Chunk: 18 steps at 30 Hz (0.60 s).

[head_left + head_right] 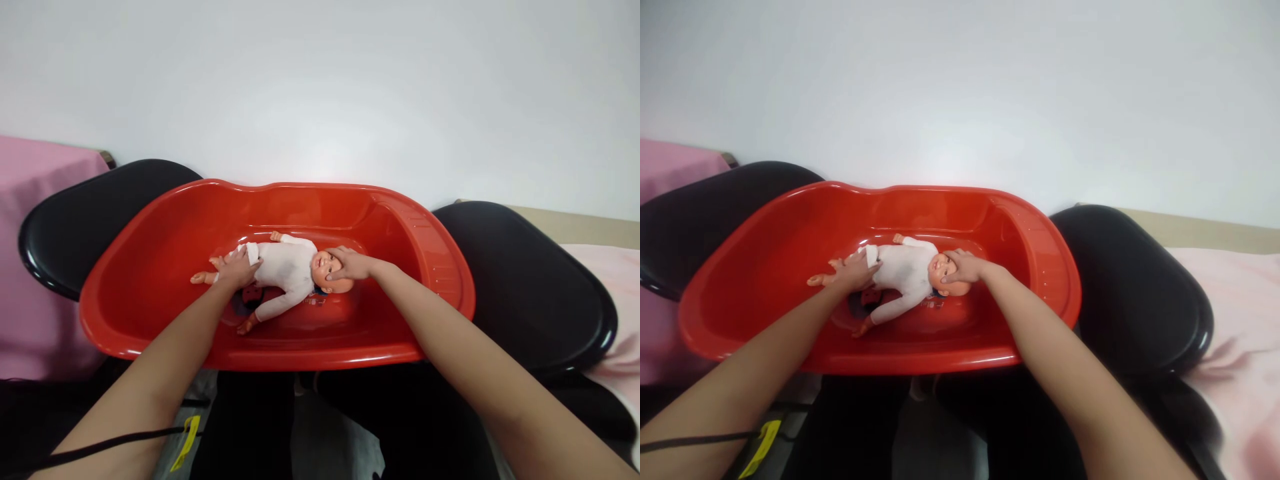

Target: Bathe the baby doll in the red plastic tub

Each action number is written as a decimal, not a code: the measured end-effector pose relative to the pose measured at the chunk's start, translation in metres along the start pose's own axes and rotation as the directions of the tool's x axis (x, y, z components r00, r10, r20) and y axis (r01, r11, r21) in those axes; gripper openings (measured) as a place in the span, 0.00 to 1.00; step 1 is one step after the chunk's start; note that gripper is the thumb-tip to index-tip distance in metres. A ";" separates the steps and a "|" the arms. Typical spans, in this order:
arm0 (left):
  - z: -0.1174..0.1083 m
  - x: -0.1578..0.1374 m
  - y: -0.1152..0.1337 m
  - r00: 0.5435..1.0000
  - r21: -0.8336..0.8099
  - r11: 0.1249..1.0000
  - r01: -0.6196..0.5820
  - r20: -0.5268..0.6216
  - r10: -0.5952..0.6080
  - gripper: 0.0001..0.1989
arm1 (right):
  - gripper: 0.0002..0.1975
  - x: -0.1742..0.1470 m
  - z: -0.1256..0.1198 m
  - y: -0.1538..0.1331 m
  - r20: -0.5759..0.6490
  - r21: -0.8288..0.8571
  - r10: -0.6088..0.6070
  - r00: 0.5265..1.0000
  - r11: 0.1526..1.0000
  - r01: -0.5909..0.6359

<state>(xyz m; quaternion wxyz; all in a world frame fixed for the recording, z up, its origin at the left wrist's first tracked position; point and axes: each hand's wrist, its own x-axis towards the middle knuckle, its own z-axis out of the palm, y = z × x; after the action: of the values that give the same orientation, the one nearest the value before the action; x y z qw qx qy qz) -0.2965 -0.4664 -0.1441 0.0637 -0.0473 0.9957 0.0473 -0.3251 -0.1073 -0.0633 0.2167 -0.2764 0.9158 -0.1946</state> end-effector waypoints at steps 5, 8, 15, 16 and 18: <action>-0.002 0.000 -0.014 0.996 -0.066 0.994 0.083 -0.014 -0.084 0.40 | 0.43 0.000 -0.001 -0.001 0.006 0.013 -0.002 1.000 1.000 0.002; -0.001 0.001 -0.027 0.989 -0.043 0.990 0.134 -0.051 -0.136 0.41 | 0.43 0.002 -0.001 0.000 0.003 0.001 -0.009 1.000 1.000 0.009; 0.004 0.012 -0.027 0.977 -0.069 0.990 0.122 -0.165 -0.132 0.36 | 0.44 0.008 0.003 0.008 -0.008 -0.025 -0.023 1.000 0.999 0.023; 0.003 0.014 -0.021 0.975 -0.061 0.996 0.066 -0.210 -0.078 0.34 | 0.44 0.008 0.003 0.008 -0.006 -0.024 -0.021 1.000 0.999 0.021; 0.000 0.016 -0.004 0.958 -0.020 0.996 -0.090 -0.274 0.081 0.32 | 0.44 0.008 0.003 0.007 0.001 -0.023 -0.019 1.000 1.000 0.019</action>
<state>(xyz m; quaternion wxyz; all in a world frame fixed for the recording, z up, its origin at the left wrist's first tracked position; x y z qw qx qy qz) -0.3115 -0.4721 -0.1460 -0.0770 -0.0112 0.9952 0.0591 -0.3325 -0.1070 -0.0714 0.2122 -0.2875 0.9152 -0.1861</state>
